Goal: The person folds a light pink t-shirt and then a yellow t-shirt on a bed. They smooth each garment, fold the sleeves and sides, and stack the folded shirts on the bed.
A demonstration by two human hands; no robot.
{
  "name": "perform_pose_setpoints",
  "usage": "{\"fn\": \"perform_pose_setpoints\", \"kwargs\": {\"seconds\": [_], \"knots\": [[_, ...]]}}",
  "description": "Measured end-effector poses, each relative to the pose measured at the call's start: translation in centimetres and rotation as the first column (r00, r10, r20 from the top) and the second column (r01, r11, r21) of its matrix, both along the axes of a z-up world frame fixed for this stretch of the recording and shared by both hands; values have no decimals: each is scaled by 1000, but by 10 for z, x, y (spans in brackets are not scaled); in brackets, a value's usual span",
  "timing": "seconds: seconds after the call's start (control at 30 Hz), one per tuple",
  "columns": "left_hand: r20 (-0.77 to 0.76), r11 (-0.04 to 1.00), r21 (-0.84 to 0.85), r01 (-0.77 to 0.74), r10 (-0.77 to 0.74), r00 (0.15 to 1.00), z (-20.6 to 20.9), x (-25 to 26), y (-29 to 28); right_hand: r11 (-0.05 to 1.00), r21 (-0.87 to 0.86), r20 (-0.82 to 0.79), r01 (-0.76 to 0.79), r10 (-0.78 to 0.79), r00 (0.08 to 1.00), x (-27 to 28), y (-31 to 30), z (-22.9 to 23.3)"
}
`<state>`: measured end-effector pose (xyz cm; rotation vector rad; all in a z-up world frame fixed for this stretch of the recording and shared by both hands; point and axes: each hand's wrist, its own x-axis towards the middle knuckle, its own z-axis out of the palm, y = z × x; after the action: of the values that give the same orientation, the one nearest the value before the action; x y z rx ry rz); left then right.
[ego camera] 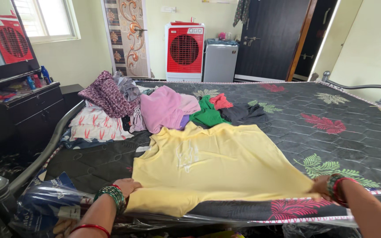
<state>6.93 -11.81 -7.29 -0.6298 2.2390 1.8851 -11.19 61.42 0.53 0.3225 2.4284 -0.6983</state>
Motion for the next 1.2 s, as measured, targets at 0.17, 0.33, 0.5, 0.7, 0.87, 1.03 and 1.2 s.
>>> {"fn": "perform_pose_setpoints", "kwargs": {"seconds": [0.17, 0.33, 0.5, 0.7, 0.87, 1.03, 1.2], "knots": [[337, 795, -340, 502, -395, 855, 24, 31, 15, 998, 54, 216, -30, 18, 976, 36, 31, 21], [217, 854, -258, 452, -405, 888, 38, 27, 26, 982, 191, 185, -12, -24, 982, 39, 30, 37], [-54, 930, 368, 6, 15, 998, 65, 22, 34, 890, -426, -126, 161, -235, 964, 16, 4, 52], [-70, 732, 631, -257, 383, 921, 72, -2, 49, 305, -883, 94, 358, -630, 771, -21, -37, 46], [-239, 835, 547, -66, 231, 943, 31, -19, 56, 310, -830, 77, 463, -760, 646, -56, -72, 1], [-216, 970, -240, 37, -91, 972, 18, -37, 54, 983, -94, -635, 158, -181, 751, -55, -123, -31], [-46, 971, -231, -67, 58, 997, 22, -57, 53, 848, 481, -356, -220, 419, 835, -13, -193, -36]]}}
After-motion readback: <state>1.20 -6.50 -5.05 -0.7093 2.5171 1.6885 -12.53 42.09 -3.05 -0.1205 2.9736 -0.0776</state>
